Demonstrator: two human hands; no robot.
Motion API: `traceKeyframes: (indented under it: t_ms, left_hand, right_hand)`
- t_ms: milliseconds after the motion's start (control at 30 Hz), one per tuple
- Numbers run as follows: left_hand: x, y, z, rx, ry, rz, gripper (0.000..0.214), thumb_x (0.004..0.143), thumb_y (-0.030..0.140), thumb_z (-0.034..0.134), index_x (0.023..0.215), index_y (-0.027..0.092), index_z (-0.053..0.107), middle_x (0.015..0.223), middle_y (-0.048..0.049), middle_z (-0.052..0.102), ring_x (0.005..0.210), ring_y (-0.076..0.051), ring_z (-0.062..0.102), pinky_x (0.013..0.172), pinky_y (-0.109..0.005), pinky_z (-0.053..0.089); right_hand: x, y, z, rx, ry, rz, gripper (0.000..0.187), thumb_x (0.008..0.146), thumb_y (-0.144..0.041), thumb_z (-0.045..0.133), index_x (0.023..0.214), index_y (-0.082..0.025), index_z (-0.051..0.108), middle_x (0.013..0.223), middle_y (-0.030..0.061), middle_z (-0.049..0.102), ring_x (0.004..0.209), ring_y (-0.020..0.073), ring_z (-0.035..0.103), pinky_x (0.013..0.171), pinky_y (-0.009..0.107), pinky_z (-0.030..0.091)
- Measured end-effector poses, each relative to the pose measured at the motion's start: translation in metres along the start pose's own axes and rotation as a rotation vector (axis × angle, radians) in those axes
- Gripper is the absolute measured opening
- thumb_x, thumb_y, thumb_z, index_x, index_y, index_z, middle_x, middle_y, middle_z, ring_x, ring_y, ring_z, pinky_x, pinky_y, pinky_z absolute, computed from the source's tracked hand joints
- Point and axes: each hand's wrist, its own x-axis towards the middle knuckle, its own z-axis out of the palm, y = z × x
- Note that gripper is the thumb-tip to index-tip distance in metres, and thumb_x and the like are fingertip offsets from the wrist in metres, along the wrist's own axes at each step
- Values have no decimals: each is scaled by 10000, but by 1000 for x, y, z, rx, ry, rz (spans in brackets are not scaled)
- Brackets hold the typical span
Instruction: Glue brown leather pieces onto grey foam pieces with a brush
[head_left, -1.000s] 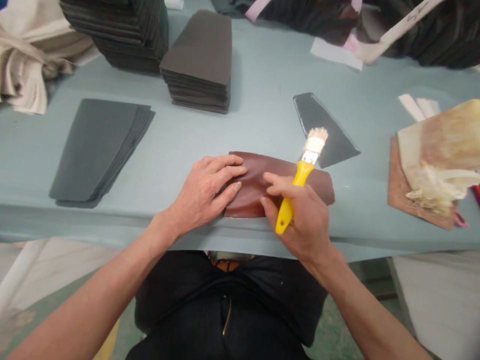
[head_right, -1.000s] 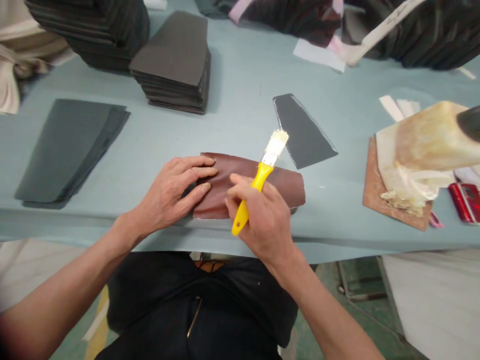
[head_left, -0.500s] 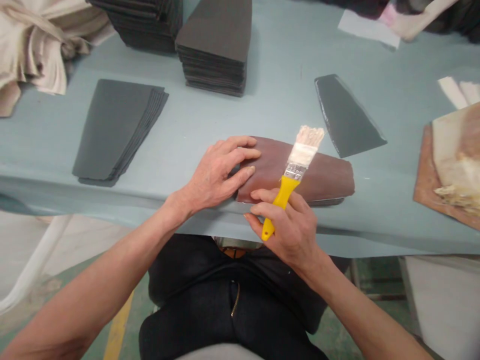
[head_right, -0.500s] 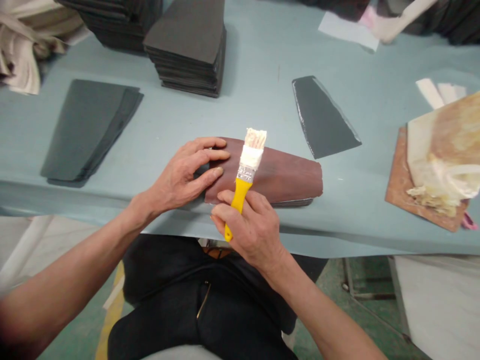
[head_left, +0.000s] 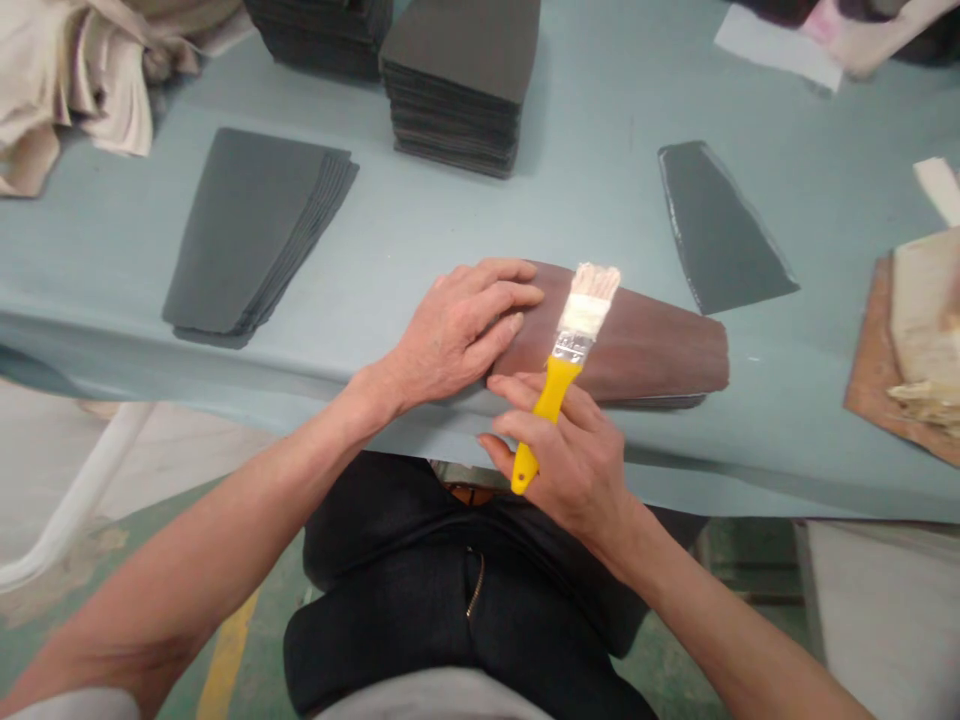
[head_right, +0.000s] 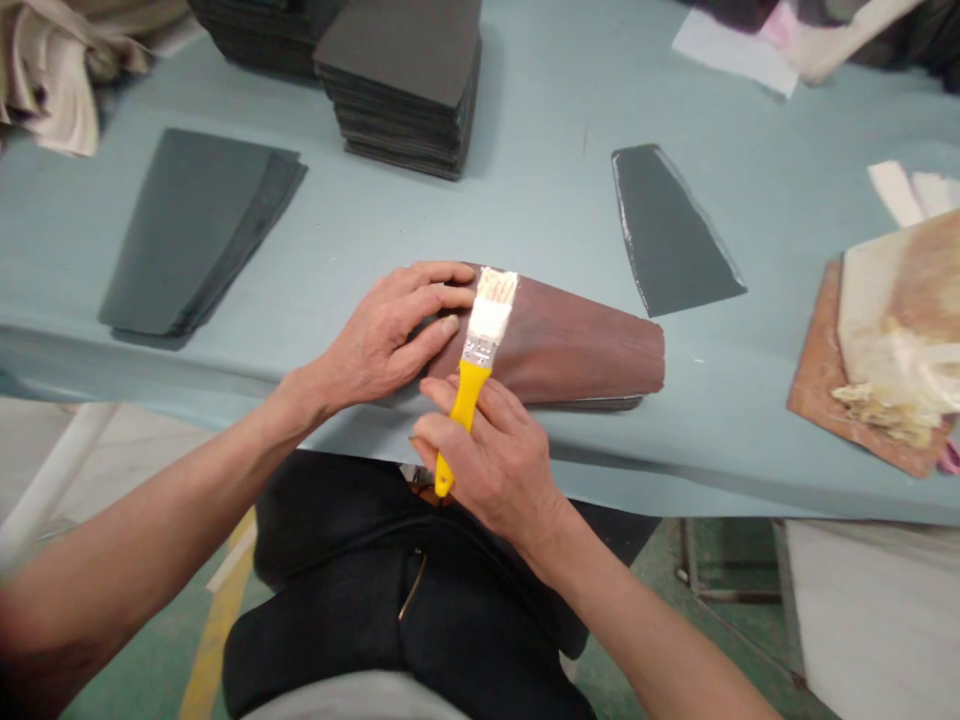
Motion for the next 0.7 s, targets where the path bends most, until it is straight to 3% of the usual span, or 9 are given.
traceKeyframes:
  t_ms: [100,233,400,567,700]
  left_hand:
    - [-1,0,1,18,4,1,359,1105,322,436,1363,214,662,1578,-123,628,1440,-258,600,1197,-453,452]
    - [-3,2,1,39,7,10,369,1098,310,446,1381,197,653,1593,-136,616,1448,-281,595,1190,-467,453]
    - [-5,3,2,91,38,14,357,1115,272,443,1371,155,661,1559,-165,642,1404,-283,634,1159,-458,476]
    - [-5,1,4,123,90,50,324,1084,222,487,1329,139,682,1489,-162,689,1320,-273,681,1101,-445,509]
    - [2,17,5,256,87,-59,294,1039,194,512,1260,177,706,1451,-108,721,1286,-308,673,1099,-504,507]
  right_hand:
    - [-3,-3,-10,40,-22,-33,184,979,-138,714,1030,-248,576,1138,44,820,1048,195,779,1005,373,625]
    - [1,10,-17,-21,88,25,262,933,-127,779,1064,-243,585,1184,80,817,1062,211,787,992,373,624]
    - [8,27,-1,-98,154,114,207,958,-97,724,1046,-232,595,1189,97,813,1090,226,787,981,379,636]
    - [-4,20,10,-46,190,88,222,952,-8,670,1042,-206,631,1173,87,819,1075,200,784,985,342,647]
    - [-9,18,8,-29,211,66,219,958,-8,645,1043,-209,630,1156,81,824,1070,205,784,988,345,654]
